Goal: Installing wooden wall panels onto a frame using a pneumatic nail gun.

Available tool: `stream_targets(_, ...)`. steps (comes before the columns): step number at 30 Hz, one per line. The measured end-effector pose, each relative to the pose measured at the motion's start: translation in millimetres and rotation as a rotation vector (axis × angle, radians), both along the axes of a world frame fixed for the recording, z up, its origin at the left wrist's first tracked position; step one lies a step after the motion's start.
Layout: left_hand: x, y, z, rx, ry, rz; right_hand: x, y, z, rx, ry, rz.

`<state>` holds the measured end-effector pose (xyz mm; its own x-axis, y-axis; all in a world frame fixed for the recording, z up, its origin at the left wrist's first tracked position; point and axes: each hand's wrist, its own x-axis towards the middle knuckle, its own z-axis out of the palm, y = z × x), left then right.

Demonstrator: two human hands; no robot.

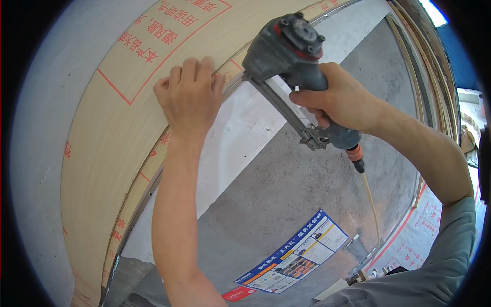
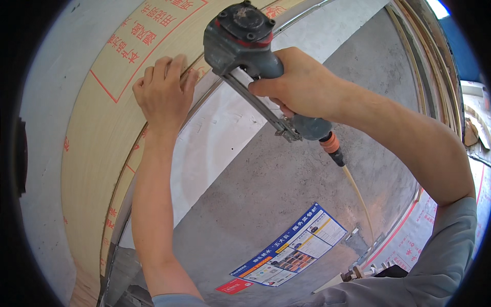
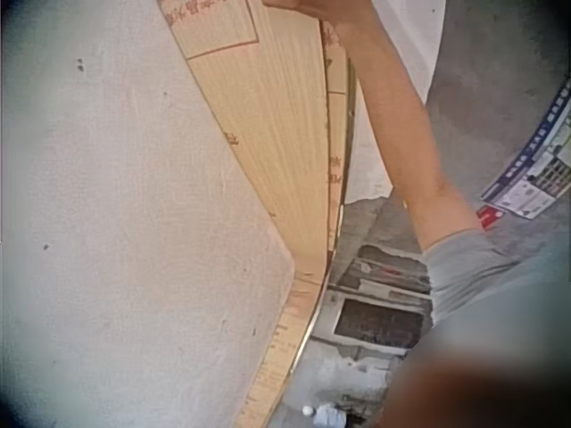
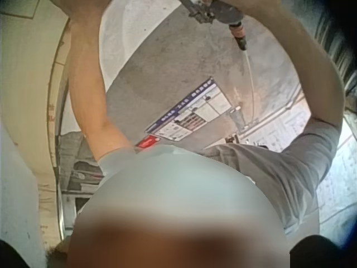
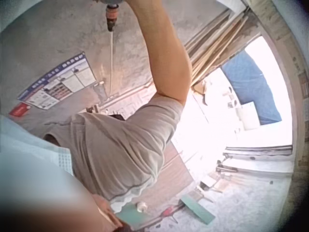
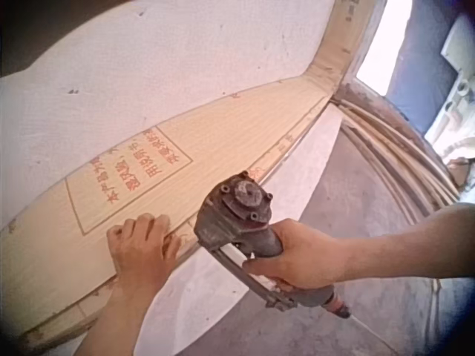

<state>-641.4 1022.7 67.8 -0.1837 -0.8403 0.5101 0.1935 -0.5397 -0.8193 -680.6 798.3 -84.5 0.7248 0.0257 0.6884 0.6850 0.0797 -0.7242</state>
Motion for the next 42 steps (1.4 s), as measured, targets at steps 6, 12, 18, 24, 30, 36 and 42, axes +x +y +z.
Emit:
stream_targets(6, 8.2, -13.0, 3.0, -0.043, -0.075, 0.034, -18.3, -17.2, -5.2, -0.022, 0.024, -0.046)
stream_targets(12, -1.5, 0.8, 5.1, -0.022, -0.003, 0.044, -27.8, -22.6, 0.9, -0.012, -0.034, -0.164)
stream_targets(18, -17.6, 27.8, 1.0, 0.016, 0.029, 0.059, -32.1, -17.0, 33.5, -0.034, -0.157, -0.178)
stream_targets(24, -16.3, 27.9, -1.8, 0.014, 0.002, 0.092, -22.4, 4.9, 49.3, -0.061, -0.128, -0.144)
stream_targets(30, -10.0, 28.9, 0.1, 0.046, -0.043, 0.039, -18.4, 15.0, 45.3, -0.040, -0.098, -0.161)
stream_targets(36, -10.1, 27.6, -2.2, 0.032, -0.021, 0.037, -22.3, 17.5, 45.1, -0.053, -0.049, -0.178)
stream_targets(42, -24.4, 56.4, 5.6, 0.030, 0.018, 0.022, -28.9, 18.2, 42.0, -0.008, -0.093, -0.142)
